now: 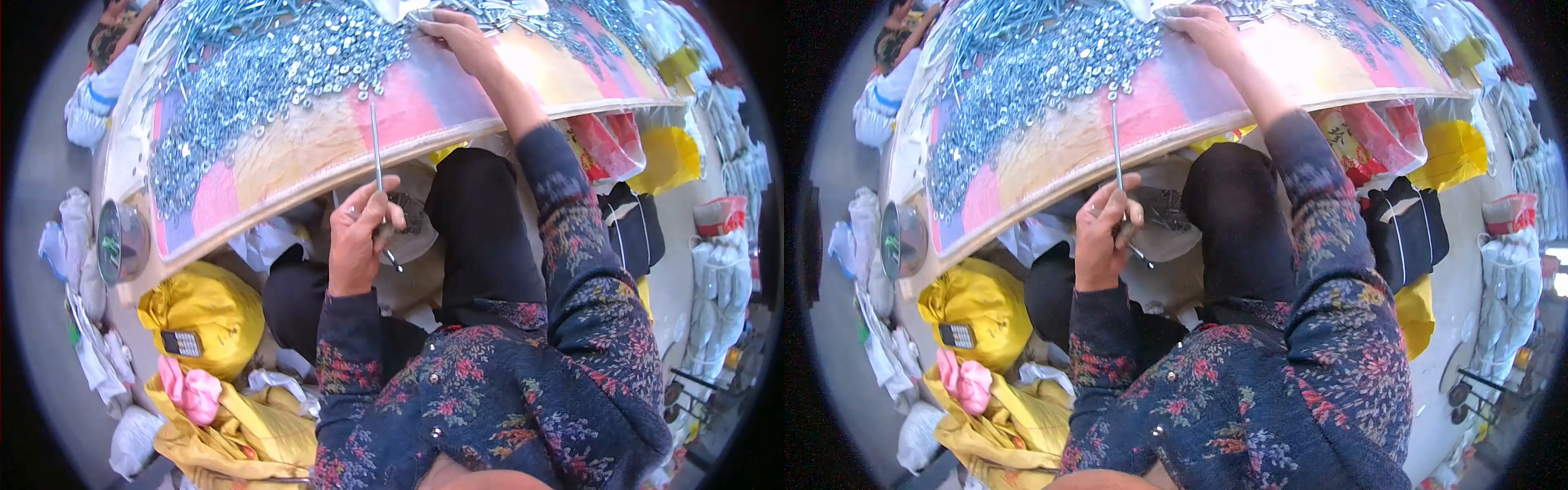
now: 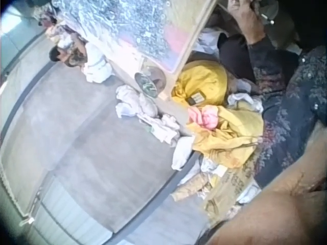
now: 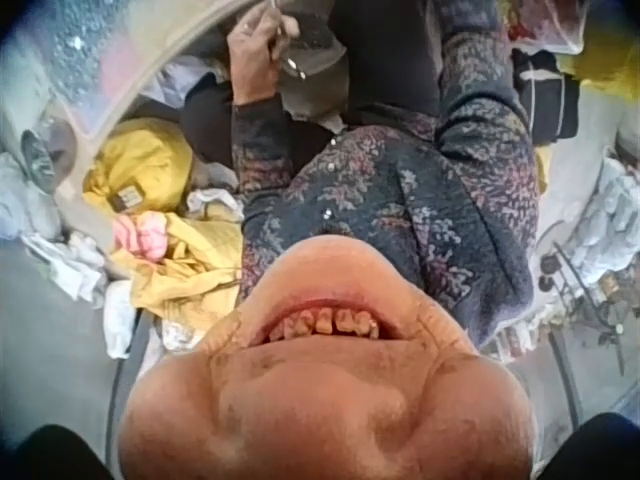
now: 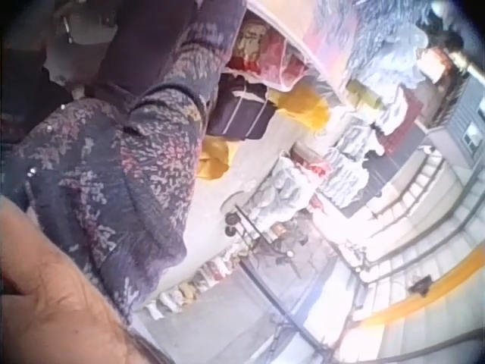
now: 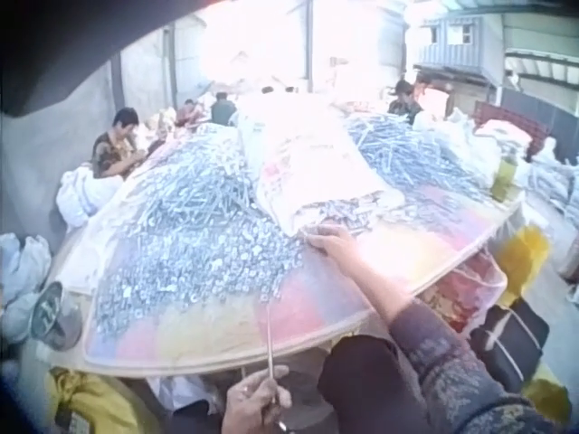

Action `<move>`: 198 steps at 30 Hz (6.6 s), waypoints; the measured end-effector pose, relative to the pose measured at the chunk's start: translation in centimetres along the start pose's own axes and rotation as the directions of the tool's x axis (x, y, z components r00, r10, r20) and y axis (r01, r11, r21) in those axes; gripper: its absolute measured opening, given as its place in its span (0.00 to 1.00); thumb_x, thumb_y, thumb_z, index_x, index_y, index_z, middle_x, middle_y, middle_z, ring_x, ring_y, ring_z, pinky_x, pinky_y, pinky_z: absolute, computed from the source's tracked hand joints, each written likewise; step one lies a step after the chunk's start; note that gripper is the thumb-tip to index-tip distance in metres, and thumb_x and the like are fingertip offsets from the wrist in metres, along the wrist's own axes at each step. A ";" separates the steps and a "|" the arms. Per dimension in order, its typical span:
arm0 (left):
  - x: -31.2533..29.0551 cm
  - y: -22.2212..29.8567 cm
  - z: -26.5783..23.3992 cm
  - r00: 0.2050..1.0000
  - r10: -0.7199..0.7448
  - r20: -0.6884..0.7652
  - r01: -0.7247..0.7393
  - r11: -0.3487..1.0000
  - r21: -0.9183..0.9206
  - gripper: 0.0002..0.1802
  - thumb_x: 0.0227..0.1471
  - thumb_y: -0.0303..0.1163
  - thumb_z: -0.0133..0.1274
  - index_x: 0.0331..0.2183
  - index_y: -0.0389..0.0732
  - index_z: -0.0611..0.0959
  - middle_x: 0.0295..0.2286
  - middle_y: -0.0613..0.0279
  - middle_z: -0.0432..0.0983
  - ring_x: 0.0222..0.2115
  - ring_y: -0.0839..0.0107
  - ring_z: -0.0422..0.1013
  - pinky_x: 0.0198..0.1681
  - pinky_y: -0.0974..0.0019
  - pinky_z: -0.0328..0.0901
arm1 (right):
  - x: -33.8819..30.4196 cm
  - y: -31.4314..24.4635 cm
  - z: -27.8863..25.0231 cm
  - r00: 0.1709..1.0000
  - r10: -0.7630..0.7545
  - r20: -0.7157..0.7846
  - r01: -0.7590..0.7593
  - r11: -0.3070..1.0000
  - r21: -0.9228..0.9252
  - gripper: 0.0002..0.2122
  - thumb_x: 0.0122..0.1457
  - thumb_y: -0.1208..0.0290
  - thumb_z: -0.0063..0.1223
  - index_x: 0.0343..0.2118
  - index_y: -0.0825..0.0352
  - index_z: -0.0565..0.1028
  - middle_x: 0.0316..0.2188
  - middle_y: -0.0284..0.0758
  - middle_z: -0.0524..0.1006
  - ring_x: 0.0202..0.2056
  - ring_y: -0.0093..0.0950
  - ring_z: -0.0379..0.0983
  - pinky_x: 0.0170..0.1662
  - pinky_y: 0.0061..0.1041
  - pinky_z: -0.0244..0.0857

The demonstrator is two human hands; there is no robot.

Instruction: The person assembles hardware components by picking up washers and fasteners from the table and sliding them onto long metal bolts by hand.

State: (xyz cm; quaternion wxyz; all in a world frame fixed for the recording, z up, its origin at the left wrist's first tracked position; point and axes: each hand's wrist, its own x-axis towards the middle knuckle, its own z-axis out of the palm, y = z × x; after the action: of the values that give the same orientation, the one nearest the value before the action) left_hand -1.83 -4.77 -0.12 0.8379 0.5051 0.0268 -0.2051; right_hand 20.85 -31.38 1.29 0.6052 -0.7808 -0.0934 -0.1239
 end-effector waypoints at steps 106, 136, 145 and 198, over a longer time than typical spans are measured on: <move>-2.6 2.4 -6.0 0.928 0.187 -0.323 -0.250 0.954 -0.166 0.11 0.54 0.34 0.55 0.32 0.35 0.81 0.19 0.69 0.71 0.16 0.87 0.60 0.13 0.82 0.48 | -4.9 -6.5 20.7 0.926 -0.227 0.301 0.376 0.619 -0.689 0.13 0.57 0.63 0.48 0.29 0.70 0.74 0.32 0.49 0.76 0.35 0.42 0.75 0.38 0.42 0.67; 0.1 -0.8 -2.6 0.981 0.070 -0.180 -0.107 0.972 -0.207 0.08 0.48 0.25 0.60 0.32 0.35 0.78 0.23 0.64 0.75 0.21 0.83 0.69 0.16 0.81 0.55 | -9.1 -3.8 8.6 0.964 -0.254 0.085 0.224 0.593 -0.774 0.13 0.56 0.60 0.52 0.35 0.65 0.78 0.29 0.42 0.78 0.26 0.36 0.75 0.33 0.32 0.67; 0.0 -0.9 -2.3 0.983 0.088 -0.161 -0.107 0.988 -0.110 0.07 0.48 0.25 0.60 0.31 0.34 0.79 0.23 0.64 0.75 0.20 0.83 0.68 0.15 0.81 0.54 | -9.1 -6.3 8.1 0.987 0.109 0.119 -0.074 0.961 -0.268 0.14 0.57 0.59 0.55 0.28 0.68 0.77 0.19 0.30 0.73 0.23 0.20 0.67 0.28 0.20 0.61; -3.5 3.0 -8.9 0.671 0.508 -0.541 -0.495 0.849 0.184 0.07 0.44 0.24 0.55 0.31 0.37 0.84 0.24 0.69 0.77 0.19 0.85 0.62 0.20 0.75 0.54 | -17.0 -18.1 18.6 0.727 -0.059 0.684 -0.666 0.182 0.723 0.44 0.59 0.35 0.21 0.60 0.80 0.50 0.61 0.52 0.54 0.62 0.41 0.49 0.65 0.39 0.38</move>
State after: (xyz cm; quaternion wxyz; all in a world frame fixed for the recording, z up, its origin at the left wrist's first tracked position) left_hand -2.43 5.19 -1.07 0.8085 0.5395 0.1342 0.1932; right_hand 0.83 -8.78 8.38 0.8970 -0.2449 -0.1555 0.3336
